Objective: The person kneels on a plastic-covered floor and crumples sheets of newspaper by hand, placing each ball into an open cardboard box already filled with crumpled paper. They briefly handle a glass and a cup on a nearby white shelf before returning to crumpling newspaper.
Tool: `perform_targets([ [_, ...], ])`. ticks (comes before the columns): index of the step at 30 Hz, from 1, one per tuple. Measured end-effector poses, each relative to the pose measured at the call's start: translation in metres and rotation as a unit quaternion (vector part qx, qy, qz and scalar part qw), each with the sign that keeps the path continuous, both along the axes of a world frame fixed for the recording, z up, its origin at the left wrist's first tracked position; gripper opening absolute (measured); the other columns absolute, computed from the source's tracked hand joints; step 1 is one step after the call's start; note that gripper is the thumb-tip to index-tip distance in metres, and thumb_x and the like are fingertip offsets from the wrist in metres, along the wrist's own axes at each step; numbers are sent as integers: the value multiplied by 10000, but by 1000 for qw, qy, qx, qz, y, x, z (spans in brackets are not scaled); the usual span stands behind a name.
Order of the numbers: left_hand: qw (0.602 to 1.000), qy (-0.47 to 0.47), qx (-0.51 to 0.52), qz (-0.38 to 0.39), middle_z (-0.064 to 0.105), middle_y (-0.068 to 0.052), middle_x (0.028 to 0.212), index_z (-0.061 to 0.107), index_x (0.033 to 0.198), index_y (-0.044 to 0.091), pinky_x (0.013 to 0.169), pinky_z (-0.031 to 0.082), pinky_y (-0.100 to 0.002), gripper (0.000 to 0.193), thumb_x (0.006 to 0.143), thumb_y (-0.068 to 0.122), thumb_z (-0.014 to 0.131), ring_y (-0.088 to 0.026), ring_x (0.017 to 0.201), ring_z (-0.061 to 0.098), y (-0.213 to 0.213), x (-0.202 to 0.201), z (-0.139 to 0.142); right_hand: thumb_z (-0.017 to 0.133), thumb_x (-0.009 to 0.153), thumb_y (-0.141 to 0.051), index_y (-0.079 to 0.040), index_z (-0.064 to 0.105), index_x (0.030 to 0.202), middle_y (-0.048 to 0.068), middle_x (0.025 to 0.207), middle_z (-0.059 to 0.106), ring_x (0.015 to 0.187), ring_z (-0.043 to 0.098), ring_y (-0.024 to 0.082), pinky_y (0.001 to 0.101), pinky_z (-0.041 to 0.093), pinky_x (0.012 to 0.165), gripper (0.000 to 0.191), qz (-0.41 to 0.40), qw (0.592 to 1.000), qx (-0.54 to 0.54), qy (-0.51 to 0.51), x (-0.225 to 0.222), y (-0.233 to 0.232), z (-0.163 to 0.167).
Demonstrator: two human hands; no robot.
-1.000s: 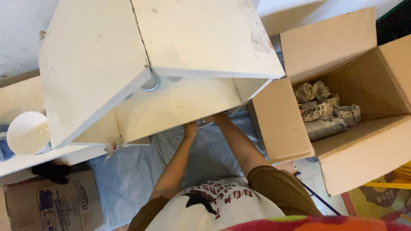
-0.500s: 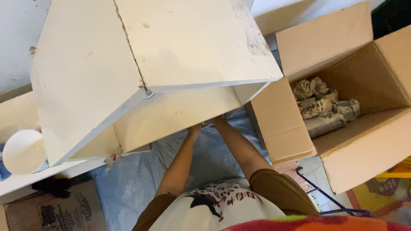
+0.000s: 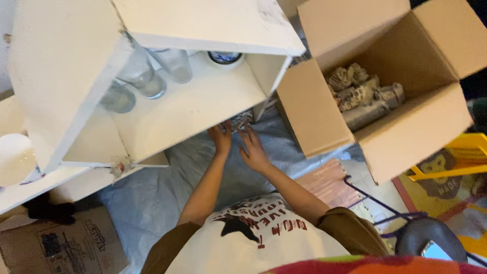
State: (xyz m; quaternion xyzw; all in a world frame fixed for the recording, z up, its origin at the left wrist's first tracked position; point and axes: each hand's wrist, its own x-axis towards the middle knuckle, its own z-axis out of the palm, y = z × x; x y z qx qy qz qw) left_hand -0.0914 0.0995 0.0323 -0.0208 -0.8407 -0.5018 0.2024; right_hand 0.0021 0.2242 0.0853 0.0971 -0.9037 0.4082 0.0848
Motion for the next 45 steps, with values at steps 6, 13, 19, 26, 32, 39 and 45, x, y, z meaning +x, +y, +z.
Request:
perform_targets([
  [6, 994, 38, 82, -60, 376, -273, 1506, 381, 1482, -27, 1157, 313, -527, 525, 1048, 160, 609, -422, 1404, 366, 13, 45, 35, 570, 1007, -103, -77, 485, 1486, 206, 1578, 431, 1469, 420, 394, 458, 365, 1192, 487, 33, 991, -100, -83, 61, 38, 86],
  [13, 967, 63, 59, -240, 663, -98, 1232, 596, 1277, 64, 1125, 407, -449, 239, 1058, 161, 602, -306, 1238, 592, 44, 51, 98, 498, 1067, -120, -45, 495, 1495, 176, 1538, 538, 1432, 512, 314, 418, 397, 1189, 435, 212, 962, -104, -140, 111, 104, 212],
  [19, 971, 19, -36, -236, 635, -117, 1235, 590, 1268, 89, 1081, 443, -444, 278, 1039, 229, 663, -313, 1196, 607, 26, 51, 56, 486, 1090, -163, -58, 532, 1468, 140, 1463, 616, 1381, 569, 261, 378, 441, 1149, 395, 154, 967, -138, -152, 128, 144, 191],
  [26, 846, 95, -493, -177, 405, -139, 1558, 395, 1531, 171, 1184, 297, -608, 850, 772, 171, 779, -318, 1429, 437, 4, 46, 9, 587, 991, -211, -84, 438, 1507, 141, 1456, 576, 1239, 625, 241, 351, 509, 1010, 552, 30, 928, -204, -312, 99, 122, 3],
  [32, 861, -35, -436, -260, 476, -79, 1525, 562, 1416, 176, 1158, 336, -544, 739, 733, 157, 843, -315, 1431, 439, 6, 4, 26, 787, 809, -271, -153, 187, 1585, 170, 1529, 423, 1251, 568, 294, 400, 548, 911, 988, -155, 901, -287, -287, 35, 89, -59],
  [39, 909, -13, -331, -252, 647, -86, 1327, 636, 1288, 131, 1041, 486, -462, 632, 692, 122, 845, -316, 1232, 611, -1, 6, 26, 900, 743, -283, -112, 276, 1611, 183, 1608, 398, 1500, 366, 404, 521, 313, 1212, 1083, 50, 997, -52, -10, -10, 61, -29],
  [45, 919, -217, -209, -254, 736, -74, 1168, 609, 1339, 170, 870, 590, -434, 550, 820, 207, 787, -285, 1009, 735, -23, -3, 17, 842, 667, -102, -107, 402, 1544, 163, 1599, 391, 1495, 301, 388, 554, 229, 1188, 982, 142, 974, 172, -25, -40, 54, -10],
])
